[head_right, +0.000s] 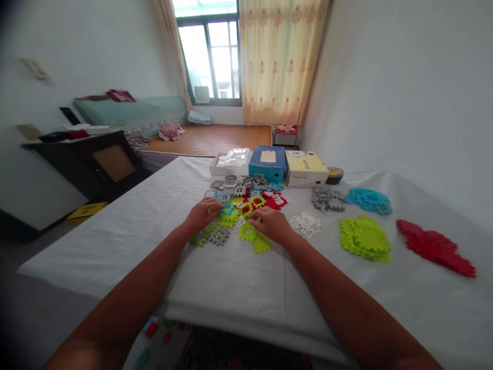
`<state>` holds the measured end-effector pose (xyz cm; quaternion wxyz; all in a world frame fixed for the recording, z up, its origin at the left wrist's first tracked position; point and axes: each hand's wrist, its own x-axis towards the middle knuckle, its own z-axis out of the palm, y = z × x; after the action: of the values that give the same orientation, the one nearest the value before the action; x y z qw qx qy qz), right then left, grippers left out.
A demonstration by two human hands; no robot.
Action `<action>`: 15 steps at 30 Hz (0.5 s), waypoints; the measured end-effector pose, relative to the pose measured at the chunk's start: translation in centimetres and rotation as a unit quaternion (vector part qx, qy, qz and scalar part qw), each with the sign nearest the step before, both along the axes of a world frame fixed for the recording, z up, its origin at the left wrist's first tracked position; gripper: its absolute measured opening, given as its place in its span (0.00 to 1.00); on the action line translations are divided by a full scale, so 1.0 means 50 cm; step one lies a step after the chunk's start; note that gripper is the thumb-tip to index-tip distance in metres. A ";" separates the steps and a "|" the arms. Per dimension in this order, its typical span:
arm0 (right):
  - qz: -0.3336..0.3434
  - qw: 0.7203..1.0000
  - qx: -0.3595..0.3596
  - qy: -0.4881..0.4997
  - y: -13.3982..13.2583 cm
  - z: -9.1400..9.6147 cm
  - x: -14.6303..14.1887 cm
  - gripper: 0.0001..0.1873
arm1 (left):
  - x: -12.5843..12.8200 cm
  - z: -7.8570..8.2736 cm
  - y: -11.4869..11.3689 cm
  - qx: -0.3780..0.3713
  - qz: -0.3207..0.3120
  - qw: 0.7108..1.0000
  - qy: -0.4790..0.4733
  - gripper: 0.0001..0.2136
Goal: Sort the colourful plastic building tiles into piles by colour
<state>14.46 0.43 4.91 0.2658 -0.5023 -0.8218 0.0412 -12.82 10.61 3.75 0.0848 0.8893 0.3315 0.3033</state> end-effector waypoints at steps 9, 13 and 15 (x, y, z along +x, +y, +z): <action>0.096 0.994 -0.026 -0.044 -0.025 0.006 -0.026 0.10 | -0.001 0.012 -0.008 0.010 -0.010 1.000 -0.015 0.11; 0.082 0.993 -0.016 0.078 -0.013 0.009 -0.020 0.11 | 0.006 0.020 -0.020 0.005 -0.085 0.996 -0.015 0.10; 0.064 0.989 -0.018 0.135 -0.005 0.010 -0.015 0.12 | 0.009 0.023 -0.023 0.000 -0.115 0.993 0.005 0.09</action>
<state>13.72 0.19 5.39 0.3618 -0.4430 -0.8082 0.1405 -12.38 9.45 4.88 0.1173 0.9230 0.2276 0.2872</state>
